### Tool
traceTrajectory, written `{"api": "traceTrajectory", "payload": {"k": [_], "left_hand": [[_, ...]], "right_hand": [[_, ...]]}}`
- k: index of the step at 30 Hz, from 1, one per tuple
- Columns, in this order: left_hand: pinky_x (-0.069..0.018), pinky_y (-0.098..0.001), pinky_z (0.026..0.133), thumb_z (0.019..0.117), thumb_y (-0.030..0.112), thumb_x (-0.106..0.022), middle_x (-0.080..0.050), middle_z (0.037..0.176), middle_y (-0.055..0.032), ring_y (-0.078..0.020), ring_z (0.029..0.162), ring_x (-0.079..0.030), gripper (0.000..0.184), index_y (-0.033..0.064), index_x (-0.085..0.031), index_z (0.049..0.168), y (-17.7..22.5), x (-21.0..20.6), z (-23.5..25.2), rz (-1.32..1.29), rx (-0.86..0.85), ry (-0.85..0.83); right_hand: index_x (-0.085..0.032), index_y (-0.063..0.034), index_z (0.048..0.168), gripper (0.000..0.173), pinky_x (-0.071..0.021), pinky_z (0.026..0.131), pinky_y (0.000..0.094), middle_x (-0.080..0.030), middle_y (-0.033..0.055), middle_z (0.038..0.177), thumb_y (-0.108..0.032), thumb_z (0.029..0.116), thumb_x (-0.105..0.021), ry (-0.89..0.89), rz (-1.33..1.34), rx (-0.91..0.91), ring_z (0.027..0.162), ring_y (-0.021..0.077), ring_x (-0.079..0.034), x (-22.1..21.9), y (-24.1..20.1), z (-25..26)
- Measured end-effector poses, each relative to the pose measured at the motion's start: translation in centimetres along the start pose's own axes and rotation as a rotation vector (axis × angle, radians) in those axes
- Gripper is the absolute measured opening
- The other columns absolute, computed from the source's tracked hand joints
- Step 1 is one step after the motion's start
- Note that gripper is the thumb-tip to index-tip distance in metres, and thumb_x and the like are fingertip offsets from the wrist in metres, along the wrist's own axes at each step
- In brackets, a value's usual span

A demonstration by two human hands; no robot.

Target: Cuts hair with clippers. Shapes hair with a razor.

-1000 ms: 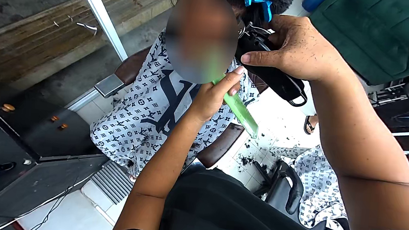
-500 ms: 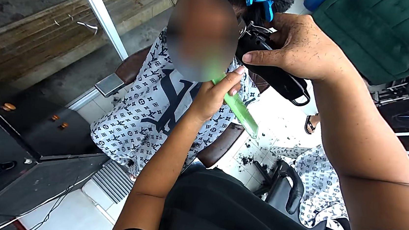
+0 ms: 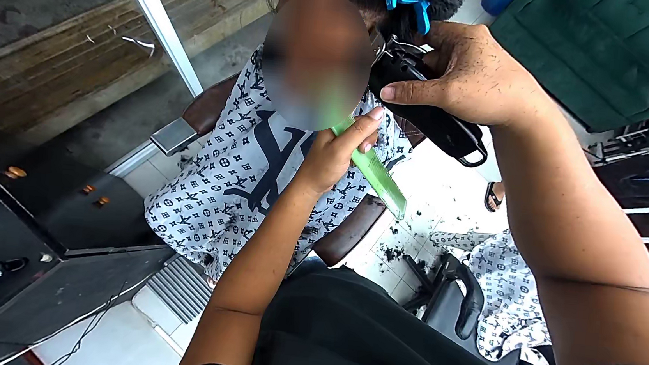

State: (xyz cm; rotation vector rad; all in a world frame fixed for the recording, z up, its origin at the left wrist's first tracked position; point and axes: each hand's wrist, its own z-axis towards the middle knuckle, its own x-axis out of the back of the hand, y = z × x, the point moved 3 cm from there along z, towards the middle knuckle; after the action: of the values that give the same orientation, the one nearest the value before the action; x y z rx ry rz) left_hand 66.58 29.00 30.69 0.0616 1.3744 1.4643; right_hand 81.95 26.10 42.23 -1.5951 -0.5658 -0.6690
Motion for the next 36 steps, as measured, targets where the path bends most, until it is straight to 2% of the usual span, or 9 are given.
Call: {"api": "traceTrajectory", "payload": {"k": [5,9,13,18,23,26,28,33,36], "left_hand": [[-0.0480,-0.0185,0.059,0.1025,0.009,-0.049,-0.047,0.065,0.0065,-0.0027,0.058,-0.050,0.040,-0.0014,-0.039,0.140,-0.05,0.04,0.01,-0.009,-0.001,-0.001],[-0.0486,-0.0193,0.062,0.1025,0.008,-0.048,-0.047,0.067,0.0064,-0.0028,0.059,-0.050,0.038,-0.0010,-0.040,0.139,-0.06,0.08,0.07,-0.021,-0.008,-0.003],[-0.0480,-0.0198,0.061,0.1023,0.009,-0.049,-0.047,0.066,0.0060,-0.0036,0.059,-0.050,0.040,-0.0019,-0.040,0.140,-0.12,0.16,0.03,-0.002,-0.013,0.004],[-0.0491,-0.0191,0.063,0.1026,0.007,-0.048,-0.047,0.066,0.0062,-0.0028,0.059,-0.051,0.045,-0.0040,-0.034,0.144,-0.12,0.07,0.08,-0.032,-0.012,-0.012],[-0.0480,-0.0191,0.061,0.1021,0.009,-0.049,-0.047,0.066,0.0064,-0.0032,0.058,-0.050,0.039,-0.0014,-0.040,0.139,-0.12,0.08,0.03,-0.002,-0.006,0.004],[-0.0493,-0.0196,0.064,0.1026,0.008,-0.048,-0.048,0.066,0.0065,-0.0028,0.059,-0.051,0.043,-0.0036,-0.036,0.142,-0.22,0.10,0.08,-0.026,-0.017,-0.009],[-0.0486,-0.0193,0.062,0.1025,0.008,-0.048,-0.047,0.066,0.0067,-0.0027,0.058,-0.050,0.040,-0.0024,-0.039,0.139,-0.17,0.09,0.07,-0.019,-0.018,-0.006],[-0.0492,-0.0198,0.064,0.1032,0.010,-0.049,-0.048,0.067,0.0056,-0.0034,0.059,-0.051,0.046,-0.0030,-0.034,0.145,-0.32,0.14,0.05,-0.030,-0.010,-0.009],[-0.0486,-0.0201,0.063,0.1028,0.010,-0.049,-0.048,0.067,0.0063,-0.0031,0.059,-0.050,0.040,-0.0023,-0.040,0.140,-0.16,0.20,-0.14,0.017,-0.019,-0.029]], "right_hand": [[-0.059,-0.0123,0.122,0.051,-0.0604,0.069,0.0172,-0.076,-0.0049,0.093,-0.032,0.0823,-0.084,-0.012,0.028,-0.010,0.078,0.0008,-0.072,0.17,-0.02,0.11],[-0.060,-0.0131,0.122,0.052,-0.0593,0.068,0.0168,-0.075,-0.0057,0.090,-0.036,0.0817,-0.085,-0.009,-0.005,-0.007,0.076,-0.0001,-0.071,0.27,0.00,0.23],[-0.059,-0.0122,0.124,0.052,-0.0602,0.067,0.0170,-0.076,-0.0045,0.091,-0.032,0.0829,-0.084,-0.022,0.018,-0.024,0.075,0.0011,-0.072,0.32,-0.16,0.22],[-0.060,-0.0124,0.121,0.052,-0.0599,0.069,0.0172,-0.075,-0.0047,0.092,-0.035,0.0815,-0.085,-0.014,-0.001,-0.007,0.078,0.0006,-0.071,0.36,-0.09,0.34],[-0.060,-0.0126,0.122,0.053,-0.0593,0.067,0.0167,-0.075,-0.0051,0.089,-0.036,0.0817,-0.084,-0.017,-0.020,-0.021,0.075,0.0002,-0.071,0.43,-0.17,0.32],[-0.060,-0.0131,0.121,0.053,-0.0590,0.068,0.0167,-0.075,-0.0055,0.089,-0.038,0.0810,-0.085,-0.014,-0.031,-0.019,0.076,-0.0003,-0.071,0.43,-0.16,0.39],[-0.060,-0.0131,0.120,0.053,-0.0589,0.068,0.0169,-0.074,-0.0055,0.089,-0.037,0.0808,-0.085,-0.013,-0.025,-0.015,0.076,-0.0002,-0.070,0.46,-0.10,0.41],[-0.060,-0.0126,0.121,0.053,-0.0605,0.071,0.0180,-0.076,-0.0046,0.093,-0.036,0.0809,-0.085,-0.008,0.000,0.008,0.080,0.0008,-0.072,0.19,-0.15,0.62],[-0.058,-0.0126,0.123,0.055,-0.0600,0.071,0.0173,-0.076,-0.0055,0.094,-0.034,0.0803,-0.086,-0.017,-0.002,0.048,0.081,0.0002,-0.072,0.20,-0.15,-0.02]]}}
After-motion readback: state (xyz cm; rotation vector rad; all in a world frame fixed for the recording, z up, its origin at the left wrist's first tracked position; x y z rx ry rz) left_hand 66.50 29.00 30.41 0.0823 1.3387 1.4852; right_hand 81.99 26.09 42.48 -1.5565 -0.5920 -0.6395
